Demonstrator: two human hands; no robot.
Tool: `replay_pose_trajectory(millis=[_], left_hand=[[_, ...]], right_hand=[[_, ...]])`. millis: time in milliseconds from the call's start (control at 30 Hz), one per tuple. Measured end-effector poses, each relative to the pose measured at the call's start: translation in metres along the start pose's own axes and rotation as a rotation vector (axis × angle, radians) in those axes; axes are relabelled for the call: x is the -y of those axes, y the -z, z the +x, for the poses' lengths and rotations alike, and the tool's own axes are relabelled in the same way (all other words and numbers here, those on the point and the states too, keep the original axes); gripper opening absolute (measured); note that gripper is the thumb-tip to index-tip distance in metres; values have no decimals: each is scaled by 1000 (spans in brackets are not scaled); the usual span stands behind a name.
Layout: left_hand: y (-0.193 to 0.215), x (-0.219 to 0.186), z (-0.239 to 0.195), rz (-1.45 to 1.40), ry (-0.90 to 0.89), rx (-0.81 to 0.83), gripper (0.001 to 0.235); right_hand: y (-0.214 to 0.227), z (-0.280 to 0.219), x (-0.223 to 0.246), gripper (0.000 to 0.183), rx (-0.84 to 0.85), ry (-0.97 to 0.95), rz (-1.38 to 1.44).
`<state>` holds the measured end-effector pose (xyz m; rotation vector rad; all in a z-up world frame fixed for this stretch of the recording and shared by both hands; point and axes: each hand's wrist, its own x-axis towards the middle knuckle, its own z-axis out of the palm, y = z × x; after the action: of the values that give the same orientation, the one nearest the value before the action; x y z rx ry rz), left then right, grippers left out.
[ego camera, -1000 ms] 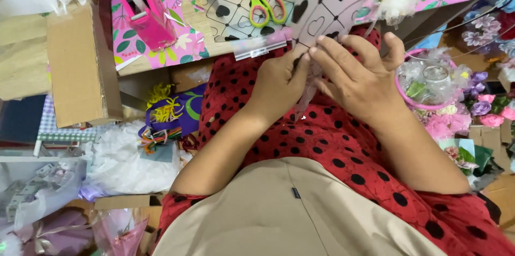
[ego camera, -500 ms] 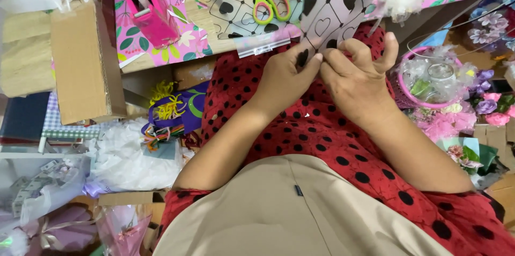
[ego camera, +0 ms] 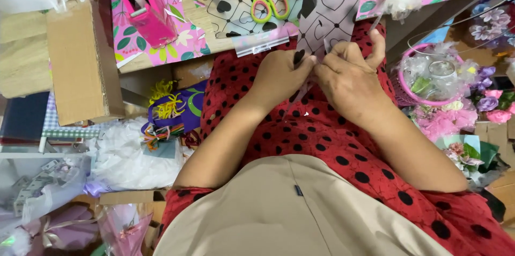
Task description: The person is preparing floral wrapping materials by cutting decorative heart-patterned film and brown paper, then folding and taping them to create a bouquet wrap.
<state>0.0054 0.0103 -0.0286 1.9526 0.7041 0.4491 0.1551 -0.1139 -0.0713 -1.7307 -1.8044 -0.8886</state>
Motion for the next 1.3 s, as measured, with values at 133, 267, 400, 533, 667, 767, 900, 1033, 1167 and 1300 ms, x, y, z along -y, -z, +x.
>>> replay_pose_trajectory(millis=[133,267,400,533,667,767,900,1033,1167,1300], left_hand=[[4,-2,-2,39,7,9,33],[6,0,1,68,14,7,35],[7,15,9,74,2,-45,35],[12,10,6,39,-10,-42,39],[10,21,8,27,-2,-51,42],[10,27,10,52,37,-27,47],[23,14,4,29,-12,28,49],[25,15,4,39,54,47,32],[29,4,0,-49,37,25,43],[37,2,-4,-110,-19,54,30]], right_hand=[[16,12,6,24,74,9,132],[20,13,0,22,119,36,172],[31,17,-3,17,136,74,237],[38,17,-8,21,131,77,271],[38,12,-19,19,149,113,253],[46,16,-21,20,152,133,245],[61,21,-25,19,240,163,260],[62,18,-31,17,271,146,326],[68,20,-36,12,270,153,359],[71,19,-44,11,276,159,425]])
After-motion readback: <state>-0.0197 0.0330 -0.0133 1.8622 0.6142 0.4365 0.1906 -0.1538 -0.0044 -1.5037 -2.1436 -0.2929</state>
